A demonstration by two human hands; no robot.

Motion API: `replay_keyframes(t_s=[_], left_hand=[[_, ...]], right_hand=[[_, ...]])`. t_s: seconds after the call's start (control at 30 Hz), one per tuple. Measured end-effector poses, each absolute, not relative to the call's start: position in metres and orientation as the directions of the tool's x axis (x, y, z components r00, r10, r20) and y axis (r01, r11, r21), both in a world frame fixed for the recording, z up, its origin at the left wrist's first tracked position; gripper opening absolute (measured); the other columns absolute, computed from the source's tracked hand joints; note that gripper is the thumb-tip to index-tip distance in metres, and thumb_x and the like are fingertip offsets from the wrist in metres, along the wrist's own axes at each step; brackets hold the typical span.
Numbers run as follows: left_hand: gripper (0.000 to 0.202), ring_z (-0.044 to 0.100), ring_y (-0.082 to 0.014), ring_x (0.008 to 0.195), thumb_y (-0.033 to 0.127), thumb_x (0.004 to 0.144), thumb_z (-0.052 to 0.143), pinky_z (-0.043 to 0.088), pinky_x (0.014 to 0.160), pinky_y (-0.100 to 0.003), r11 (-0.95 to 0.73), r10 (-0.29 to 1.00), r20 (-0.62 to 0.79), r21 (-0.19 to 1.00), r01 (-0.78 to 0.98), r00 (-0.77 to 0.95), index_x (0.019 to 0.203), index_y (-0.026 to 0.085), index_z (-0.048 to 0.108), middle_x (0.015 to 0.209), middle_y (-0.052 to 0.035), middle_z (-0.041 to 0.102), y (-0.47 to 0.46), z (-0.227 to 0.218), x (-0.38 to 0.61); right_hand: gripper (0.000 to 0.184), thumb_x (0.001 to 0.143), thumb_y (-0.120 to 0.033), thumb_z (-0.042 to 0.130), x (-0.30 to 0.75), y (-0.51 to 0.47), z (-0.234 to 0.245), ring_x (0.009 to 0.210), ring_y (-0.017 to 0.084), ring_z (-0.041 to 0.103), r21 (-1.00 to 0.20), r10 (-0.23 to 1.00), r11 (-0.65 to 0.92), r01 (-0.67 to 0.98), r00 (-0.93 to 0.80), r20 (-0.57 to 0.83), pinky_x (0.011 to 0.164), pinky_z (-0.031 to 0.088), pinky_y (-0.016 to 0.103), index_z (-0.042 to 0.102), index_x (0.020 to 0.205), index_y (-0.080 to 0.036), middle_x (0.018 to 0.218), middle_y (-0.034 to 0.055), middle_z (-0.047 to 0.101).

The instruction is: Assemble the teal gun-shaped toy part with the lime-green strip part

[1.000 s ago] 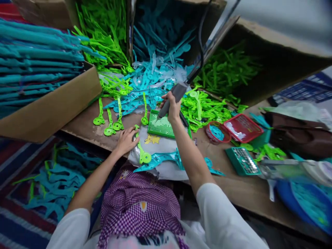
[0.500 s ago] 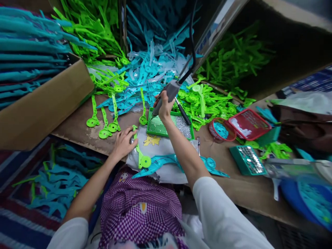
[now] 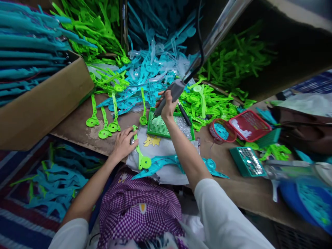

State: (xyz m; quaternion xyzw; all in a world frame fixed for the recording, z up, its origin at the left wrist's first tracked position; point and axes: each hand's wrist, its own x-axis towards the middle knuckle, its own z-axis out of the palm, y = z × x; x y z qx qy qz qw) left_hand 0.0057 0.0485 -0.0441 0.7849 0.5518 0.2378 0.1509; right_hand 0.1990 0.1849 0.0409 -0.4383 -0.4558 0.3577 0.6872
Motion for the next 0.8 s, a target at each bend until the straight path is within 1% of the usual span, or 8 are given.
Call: replay_keyframes(t_s=[0.1, 0.2, 0.3, 0.4, 0.5, 0.6, 0.7, 0.8], left_hand=[[0.037, 0.052, -0.0288, 0.126, 0.033, 0.09, 0.053, 0.038, 0.106, -0.046, -0.354, 0.935, 0.215, 0.496, 0.793, 0.283, 0.123, 0.021, 0.064, 0.136, -0.0111, 0.06, 0.048, -0.045, 0.006], [0.038, 0.052, -0.0299, 0.127, 0.032, 0.091, 0.051, 0.037, 0.106, -0.047, -0.379, 0.925, 0.214, 0.467, 0.799, 0.314, 0.124, 0.019, 0.063, 0.136, -0.0124, 0.06, 0.048, -0.044, 0.007], [0.038, 0.052, -0.0307, 0.127, 0.031, 0.092, 0.051, 0.037, 0.105, -0.048, -0.378, 0.926, 0.188, 0.422, 0.824, 0.328, 0.125, 0.016, 0.063, 0.137, -0.0132, 0.06, 0.048, -0.041, 0.009], [0.038, 0.052, -0.0307, 0.127, 0.029, 0.09, 0.052, 0.037, 0.105, -0.046, -0.351, 0.937, 0.145, 0.402, 0.846, 0.319, 0.124, 0.015, 0.063, 0.135, -0.0135, 0.062, 0.048, -0.036, 0.011], [0.039, 0.052, -0.0301, 0.128, 0.028, 0.089, 0.054, 0.036, 0.106, -0.046, -0.338, 0.941, 0.122, 0.405, 0.85, 0.316, 0.125, 0.016, 0.062, 0.137, -0.0124, 0.06, 0.048, -0.033, 0.013], [0.039, 0.052, -0.0297, 0.128, 0.027, 0.089, 0.053, 0.036, 0.105, -0.046, -0.34, 0.94, 0.133, 0.406, 0.848, 0.313, 0.126, 0.018, 0.061, 0.138, -0.0115, 0.059, 0.048, -0.033, 0.013], [0.039, 0.052, -0.0295, 0.127, 0.027, 0.089, 0.052, 0.035, 0.104, -0.047, -0.342, 0.94, 0.135, 0.404, 0.848, 0.314, 0.126, 0.019, 0.061, 0.139, -0.0113, 0.059, 0.048, -0.033, 0.013], [0.04, 0.051, -0.0299, 0.128, 0.028, 0.09, 0.052, 0.034, 0.106, -0.048, -0.336, 0.941, 0.104, 0.403, 0.851, 0.322, 0.128, 0.018, 0.06, 0.141, -0.0119, 0.058, 0.048, -0.032, 0.014]], right_hand=[[0.058, 0.076, -0.078, 0.046, 0.203, 0.177, 0.055, 0.042, 0.01, 0.049, -0.918, 0.878, 0.387, -0.084, 0.339, 0.339, 0.044, 0.04, 0.026, 0.061, 0.077, -0.023, 0.05, -0.0064, 0.043], [0.059, 0.077, -0.079, 0.042, 0.187, 0.162, 0.065, 0.044, 0.011, 0.051, -0.921, 0.9, 0.369, -0.126, 0.294, 0.321, 0.045, 0.042, 0.027, 0.06, 0.076, -0.023, 0.051, -0.0049, 0.044], [0.055, 0.076, -0.076, 0.048, 0.154, 0.149, 0.063, 0.045, 0.011, 0.051, -0.934, 0.944, 0.309, -0.177, 0.176, 0.279, 0.045, 0.043, 0.028, 0.06, 0.073, -0.023, 0.052, -0.0038, 0.046], [0.05, 0.073, -0.071, 0.057, 0.127, 0.146, 0.054, 0.045, 0.011, 0.051, -0.959, 0.972, 0.232, -0.165, 0.083, 0.221, 0.045, 0.043, 0.027, 0.06, 0.071, -0.022, 0.052, -0.004, 0.049], [0.047, 0.069, -0.069, 0.062, 0.118, 0.149, 0.048, 0.044, 0.01, 0.05, -0.969, 0.981, 0.188, -0.157, 0.068, 0.18, 0.045, 0.043, 0.027, 0.059, 0.07, -0.022, 0.052, -0.0046, 0.051], [0.046, 0.068, -0.067, 0.064, 0.119, 0.152, 0.044, 0.044, 0.01, 0.049, -0.972, 0.985, 0.166, -0.168, 0.071, 0.156, 0.045, 0.043, 0.026, 0.059, 0.069, -0.022, 0.051, -0.0051, 0.051], [0.044, 0.067, -0.065, 0.066, 0.118, 0.153, 0.043, 0.043, 0.009, 0.048, -0.972, 0.985, 0.168, -0.165, 0.066, 0.159, 0.044, 0.042, 0.026, 0.058, 0.067, -0.022, 0.05, -0.0057, 0.05], [0.043, 0.069, -0.064, 0.065, 0.112, 0.152, 0.042, 0.043, 0.009, 0.047, -0.978, 0.985, 0.172, -0.118, 0.02, 0.171, 0.045, 0.041, 0.026, 0.057, 0.065, -0.022, 0.051, -0.0055, 0.05]])
